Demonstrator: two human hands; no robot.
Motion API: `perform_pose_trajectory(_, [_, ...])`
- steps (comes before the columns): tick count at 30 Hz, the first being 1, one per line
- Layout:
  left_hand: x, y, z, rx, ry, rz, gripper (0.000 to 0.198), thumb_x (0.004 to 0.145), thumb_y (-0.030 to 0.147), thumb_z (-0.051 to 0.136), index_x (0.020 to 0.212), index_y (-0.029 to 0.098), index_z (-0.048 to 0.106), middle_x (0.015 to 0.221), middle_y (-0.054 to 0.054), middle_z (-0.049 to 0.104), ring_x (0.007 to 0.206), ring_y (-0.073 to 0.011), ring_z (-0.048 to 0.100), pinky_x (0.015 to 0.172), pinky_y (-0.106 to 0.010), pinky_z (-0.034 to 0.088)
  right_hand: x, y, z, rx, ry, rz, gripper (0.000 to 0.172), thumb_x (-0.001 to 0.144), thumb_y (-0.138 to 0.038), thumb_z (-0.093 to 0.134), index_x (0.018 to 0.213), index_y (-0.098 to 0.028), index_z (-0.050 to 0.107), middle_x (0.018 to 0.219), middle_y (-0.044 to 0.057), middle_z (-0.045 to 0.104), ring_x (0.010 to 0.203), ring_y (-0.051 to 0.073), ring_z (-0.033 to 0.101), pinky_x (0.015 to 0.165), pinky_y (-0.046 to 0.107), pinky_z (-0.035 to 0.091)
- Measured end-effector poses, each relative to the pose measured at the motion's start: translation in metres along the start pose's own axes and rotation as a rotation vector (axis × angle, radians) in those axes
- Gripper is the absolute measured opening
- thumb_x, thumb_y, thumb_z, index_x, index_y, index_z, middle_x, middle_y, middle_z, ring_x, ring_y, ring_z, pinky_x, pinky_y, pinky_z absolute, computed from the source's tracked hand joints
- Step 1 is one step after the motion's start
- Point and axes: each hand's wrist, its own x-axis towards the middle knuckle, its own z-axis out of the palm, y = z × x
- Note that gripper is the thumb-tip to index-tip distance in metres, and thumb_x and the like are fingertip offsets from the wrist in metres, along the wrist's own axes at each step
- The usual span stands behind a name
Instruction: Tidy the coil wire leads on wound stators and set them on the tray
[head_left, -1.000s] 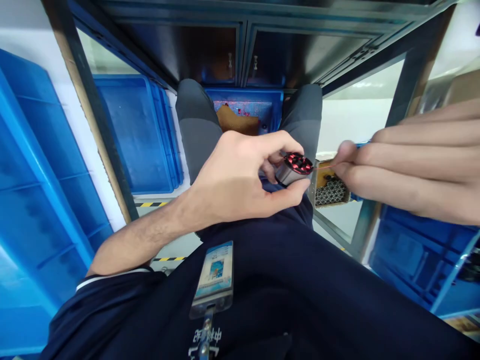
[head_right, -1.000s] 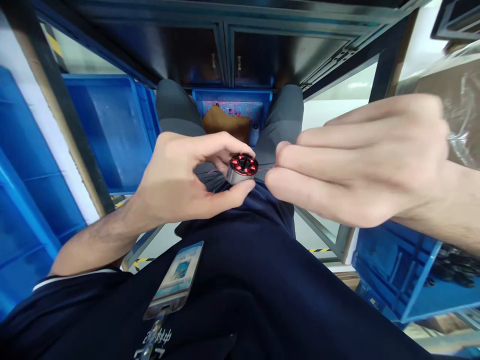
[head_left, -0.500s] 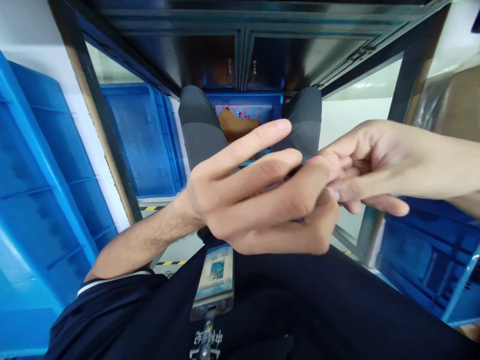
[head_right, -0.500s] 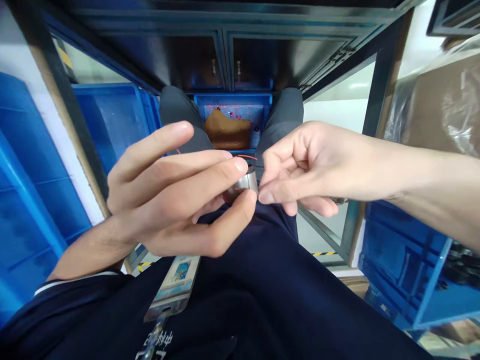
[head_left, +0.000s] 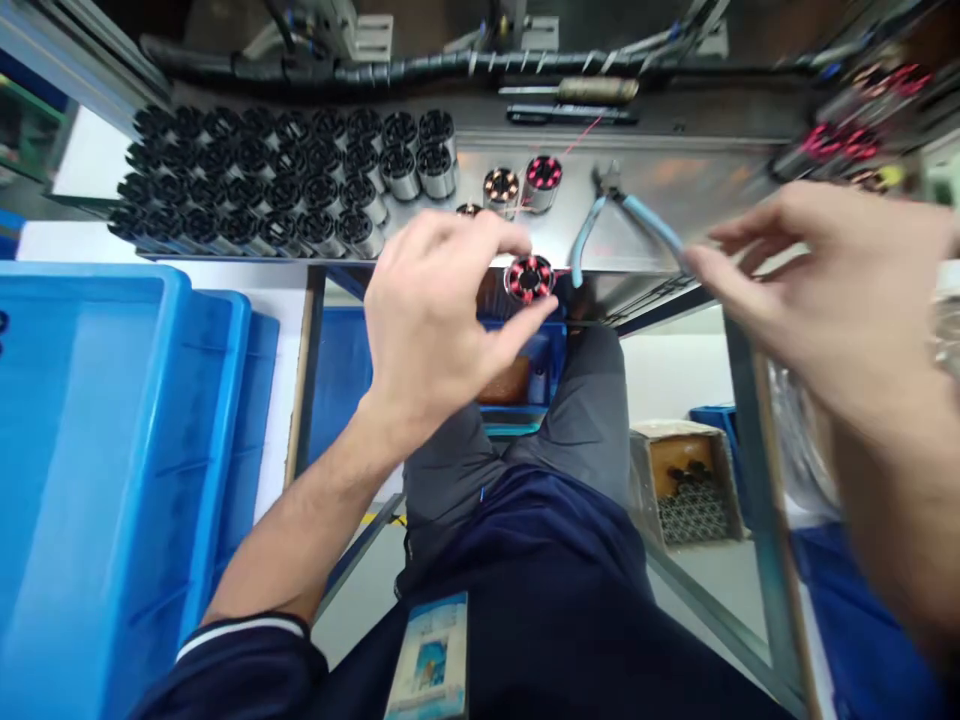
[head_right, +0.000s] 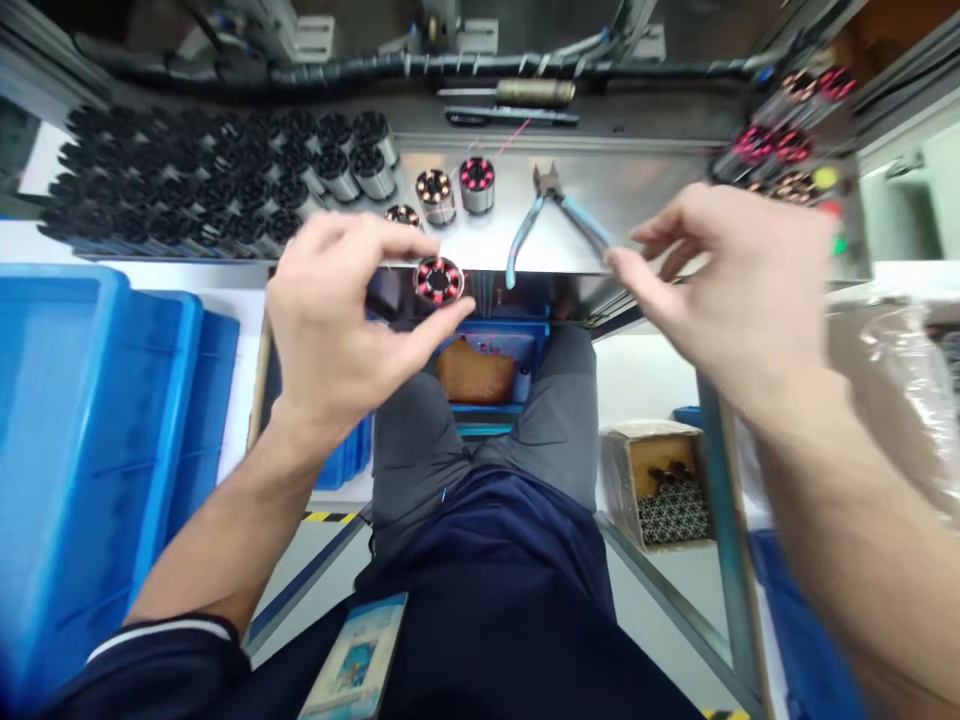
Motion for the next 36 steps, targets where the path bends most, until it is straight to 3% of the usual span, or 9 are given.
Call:
perform_pose_trajectory(4, [0.041, -0.028, 0.041, 0.069, -0.033, -0.056, 0.047, 0.093, 0.053, 0.108, 0.12, 0.026, 0.08, 0.152, -0.013, 0.079, 0.149, -0.0418, 0.064, 0.139, -0.067, 0.052, 0.019, 0.005, 0.031, 0.058, -0.028, 0.077, 0.018, 0.102, -0.036, 0.09, 0.117, -0.027, 0.084, 0.101, 0.007, 0.092, 0.081, 0.025, 0.08, 0.087, 0.045, 0.062])
perform_pose_trajectory(7, [0.046, -0.034, 0.053, 0.129, -0.049, -0.099, 0.043, 0.094, 0.049, 0.105, 0.122, 0.027, 0.08, 0.155, -0.015, 0.077, 0.151, -0.0461, 0.063, 0.136, -0.071, 0.05, 0.012, 0.014, 0.032, 0.074, -0.001, 0.124, 0.013, 0.101, -0.029, 0.084, 0.115, -0.028, 0.083, 0.092, 0.003, 0.088, 0.081, 0.027, 0.082, 0.086, 0.045, 0.063])
perform_pose_trajectory(11, [0.028, -0.022, 0.04, 0.172, -0.001, -0.161, 0.052, 0.096, 0.048, 0.103, 0.141, 0.029, 0.084, 0.159, -0.018, 0.076, 0.153, -0.0516, 0.065, 0.131, -0.074, 0.049, -0.002, 0.039, 0.005, 0.008, 0.07, 0.161, 0.011, 0.104, -0.038, 0.084, 0.111, -0.029, 0.083, 0.091, 0.003, 0.086, 0.078, 0.027, 0.078, 0.085, 0.045, 0.061])
perform_pose_trajectory(15, [0.002, 0.006, 0.027, 0.189, 0.046, -0.073, 0.051, 0.105, 0.05, 0.1, 0.147, 0.028, 0.083, 0.162, -0.02, 0.078, 0.15, -0.0525, 0.07, 0.128, -0.073, 0.052, 0.002, 0.073, -0.019, -0.122, 0.094, 0.192, 0.017, 0.107, -0.041, 0.08, 0.118, -0.029, 0.086, 0.104, 0.008, 0.087, 0.088, 0.031, 0.074, 0.089, 0.049, 0.059])
perform_pose_trajectory(22, [-0.05, 0.029, 0.02, 0.112, 0.134, 0.022, 0.05, 0.096, 0.047, 0.105, 0.139, 0.034, 0.083, 0.148, -0.016, 0.086, 0.136, -0.0448, 0.079, 0.137, -0.071, 0.053, 0.03, 0.111, -0.014, -0.128, 0.045, 0.169, 0.016, 0.094, -0.043, 0.091, 0.103, -0.03, 0.088, 0.104, 0.009, 0.072, 0.095, 0.031, 0.062, 0.093, 0.052, 0.057])
perform_pose_trajectory(25, [-0.062, 0.035, 0.013, 0.056, 0.17, -0.002, 0.046, 0.095, 0.052, 0.106, 0.131, 0.035, 0.085, 0.137, -0.012, 0.091, 0.126, -0.0412, 0.083, 0.137, -0.067, 0.054, 0.027, 0.081, -0.024, -0.019, 0.125, 0.066, 0.026, 0.099, -0.056, 0.095, 0.095, -0.033, 0.083, 0.116, 0.015, 0.075, 0.122, 0.041, 0.066, 0.117, 0.067, 0.057])
perform_pose_trajectory(28, [-0.064, 0.05, 0.011, -0.072, 0.174, -0.03, 0.041, 0.101, 0.048, 0.106, 0.132, 0.034, 0.082, 0.127, -0.004, 0.096, 0.115, -0.0329, 0.089, 0.136, -0.058, 0.057, 0.003, 0.008, -0.043, 0.072, 0.084, -0.021, 0.017, 0.11, -0.051, 0.09, 0.109, -0.035, 0.084, 0.148, 0.016, 0.08, 0.153, 0.048, 0.068, 0.131, 0.077, 0.055])
perform_pose_trajectory(32, [-0.066, 0.07, 0.021, -0.294, 0.186, -0.044, 0.064, 0.105, 0.042, 0.107, 0.16, 0.026, 0.077, 0.144, -0.007, 0.096, 0.128, -0.029, 0.094, 0.13, -0.047, 0.068, -0.04, -0.093, -0.052, 0.391, -0.108, -0.046, 0.014, 0.103, -0.046, 0.099, 0.111, -0.042, 0.089, 0.164, 0.005, 0.079, 0.16, 0.048, 0.072, 0.136, 0.075, 0.062])
perform_pose_trajectory(36, [-0.076, 0.073, 0.023, -0.478, 0.256, -0.078, 0.051, 0.113, 0.037, 0.098, 0.16, 0.027, 0.081, 0.139, -0.005, 0.097, 0.125, -0.0242, 0.095, 0.11, -0.035, 0.075, -0.065, -0.127, -0.04, 0.623, -0.185, -0.016, 0.027, 0.097, -0.041, 0.107, 0.118, -0.051, 0.094, 0.159, 0.001, 0.083, 0.156, 0.049, 0.076, 0.141, 0.078, 0.062])
